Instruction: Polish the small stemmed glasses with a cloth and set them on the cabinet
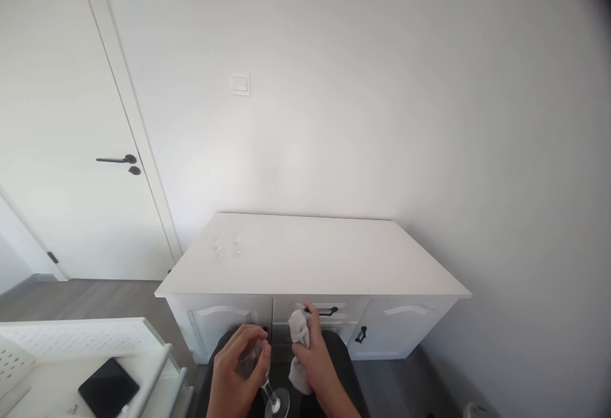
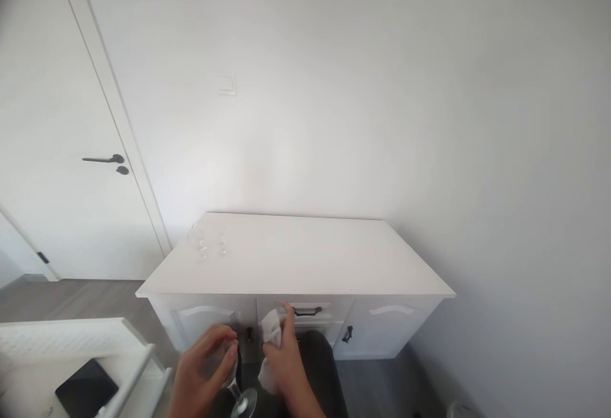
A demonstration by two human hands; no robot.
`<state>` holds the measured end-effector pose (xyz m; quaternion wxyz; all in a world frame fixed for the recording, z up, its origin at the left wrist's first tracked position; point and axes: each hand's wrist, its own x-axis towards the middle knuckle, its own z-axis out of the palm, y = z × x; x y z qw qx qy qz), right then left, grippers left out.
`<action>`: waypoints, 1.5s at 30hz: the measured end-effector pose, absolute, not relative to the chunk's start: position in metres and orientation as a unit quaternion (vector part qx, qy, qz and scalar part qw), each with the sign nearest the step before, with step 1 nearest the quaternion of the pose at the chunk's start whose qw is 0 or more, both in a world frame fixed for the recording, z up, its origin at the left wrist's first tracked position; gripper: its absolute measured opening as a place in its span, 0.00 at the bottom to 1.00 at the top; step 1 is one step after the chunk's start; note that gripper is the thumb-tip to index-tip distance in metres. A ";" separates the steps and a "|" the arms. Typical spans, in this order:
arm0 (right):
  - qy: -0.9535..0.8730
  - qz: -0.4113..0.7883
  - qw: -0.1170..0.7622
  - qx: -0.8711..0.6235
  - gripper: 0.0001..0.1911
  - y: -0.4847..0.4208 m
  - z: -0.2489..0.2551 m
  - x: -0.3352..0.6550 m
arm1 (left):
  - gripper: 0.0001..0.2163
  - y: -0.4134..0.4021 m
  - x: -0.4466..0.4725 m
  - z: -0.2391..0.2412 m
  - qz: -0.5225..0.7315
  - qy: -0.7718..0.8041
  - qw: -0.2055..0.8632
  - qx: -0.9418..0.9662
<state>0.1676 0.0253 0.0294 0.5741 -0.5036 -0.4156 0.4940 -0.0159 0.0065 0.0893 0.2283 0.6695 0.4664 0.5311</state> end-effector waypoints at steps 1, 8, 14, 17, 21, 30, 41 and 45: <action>-0.424 0.505 0.569 -0.491 0.40 0.024 0.029 0.162 | 0.04 0.007 -0.015 0.087 0.535 0.459 0.211 0.678; -0.463 0.590 0.501 -0.431 0.09 0.012 0.025 0.126 | 0.06 0.010 -0.019 0.074 0.555 0.418 0.085 0.714; -0.460 0.612 0.508 -0.393 0.17 0.006 0.031 0.129 | 0.06 0.004 -0.022 0.071 0.573 0.430 0.055 0.695; -0.561 0.557 0.479 -0.381 0.12 0.000 0.042 0.130 | 0.07 0.004 -0.023 0.069 0.590 0.429 0.048 0.682; -0.677 0.488 0.414 -0.362 0.32 -0.005 0.051 0.137 | 0.06 0.005 -0.028 0.066 0.624 0.457 0.026 0.634; -0.716 0.456 0.389 -0.358 0.29 -0.008 0.029 0.153 | 0.06 0.006 -0.037 0.066 0.629 0.534 0.101 0.556; -0.343 0.461 0.526 -0.627 0.45 0.013 0.011 0.159 | 0.05 0.006 -0.021 0.056 0.606 0.484 0.031 0.631; -0.497 0.464 0.460 -0.571 0.34 -0.002 0.024 0.163 | 0.07 0.006 -0.017 0.053 0.605 0.459 -0.004 0.651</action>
